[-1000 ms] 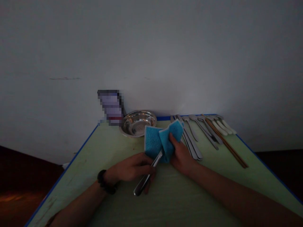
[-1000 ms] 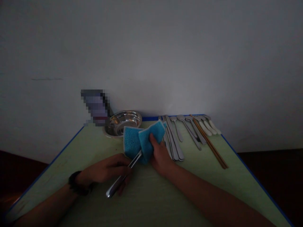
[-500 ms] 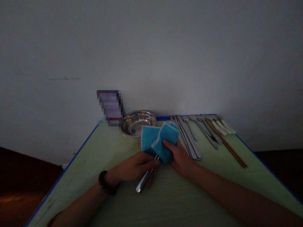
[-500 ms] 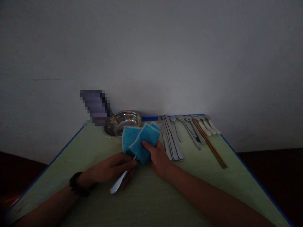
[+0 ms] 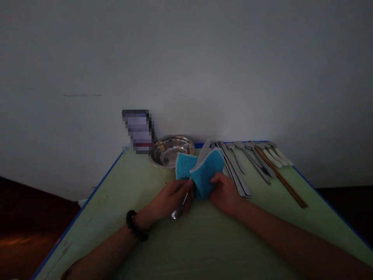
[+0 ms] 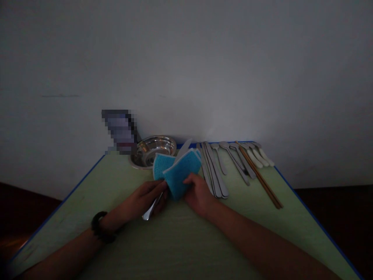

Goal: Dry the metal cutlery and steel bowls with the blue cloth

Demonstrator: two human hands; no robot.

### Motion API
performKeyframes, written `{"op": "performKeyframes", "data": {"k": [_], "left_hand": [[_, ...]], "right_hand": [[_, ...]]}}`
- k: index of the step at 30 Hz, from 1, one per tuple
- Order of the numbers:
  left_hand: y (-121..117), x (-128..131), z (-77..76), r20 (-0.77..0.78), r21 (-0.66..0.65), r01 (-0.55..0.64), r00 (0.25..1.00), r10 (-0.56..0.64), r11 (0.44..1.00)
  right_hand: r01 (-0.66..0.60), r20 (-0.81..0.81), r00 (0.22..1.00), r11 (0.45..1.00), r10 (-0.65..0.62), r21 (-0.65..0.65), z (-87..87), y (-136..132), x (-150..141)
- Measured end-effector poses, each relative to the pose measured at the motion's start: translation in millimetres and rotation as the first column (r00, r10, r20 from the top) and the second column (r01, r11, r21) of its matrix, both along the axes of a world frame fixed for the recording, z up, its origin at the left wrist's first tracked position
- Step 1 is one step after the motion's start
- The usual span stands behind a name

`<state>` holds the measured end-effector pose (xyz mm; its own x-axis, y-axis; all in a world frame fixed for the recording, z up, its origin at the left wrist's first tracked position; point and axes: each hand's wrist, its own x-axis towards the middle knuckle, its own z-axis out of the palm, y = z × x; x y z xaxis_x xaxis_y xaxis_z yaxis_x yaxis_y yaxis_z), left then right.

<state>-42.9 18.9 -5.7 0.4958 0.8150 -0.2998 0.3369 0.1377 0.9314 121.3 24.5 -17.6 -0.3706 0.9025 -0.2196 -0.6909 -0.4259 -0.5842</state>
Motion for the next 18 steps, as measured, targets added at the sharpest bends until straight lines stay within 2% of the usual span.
{"op": "performKeyframes", "data": {"k": [4,9,14,18], "left_hand": [[-0.1,0.5,0.0,-0.015,0.020,-0.001,1.000,0.002,1.000],[-0.2,0.2,1.3,0.008,0.018,0.001,1.000,-0.001,1.000],[-0.8,-0.4,1.7,0.022,0.049,0.009,1.000,-0.010,0.999],[-1.7,0.3,2.1,-0.002,0.043,-0.015,1.000,0.015,0.999]], "right_hand": [[0.051,0.160,0.984,0.987,-0.075,0.150,-8.4,-1.9,-3.3],[0.081,0.350,0.923,0.970,-0.161,0.231,-17.4,-2.7,-2.3],[0.198,0.348,0.901,0.959,-0.259,0.203,-17.8,-5.3,-2.2],[0.345,0.299,0.885,0.934,-0.357,0.093,-12.3,-4.8,-5.1]]}}
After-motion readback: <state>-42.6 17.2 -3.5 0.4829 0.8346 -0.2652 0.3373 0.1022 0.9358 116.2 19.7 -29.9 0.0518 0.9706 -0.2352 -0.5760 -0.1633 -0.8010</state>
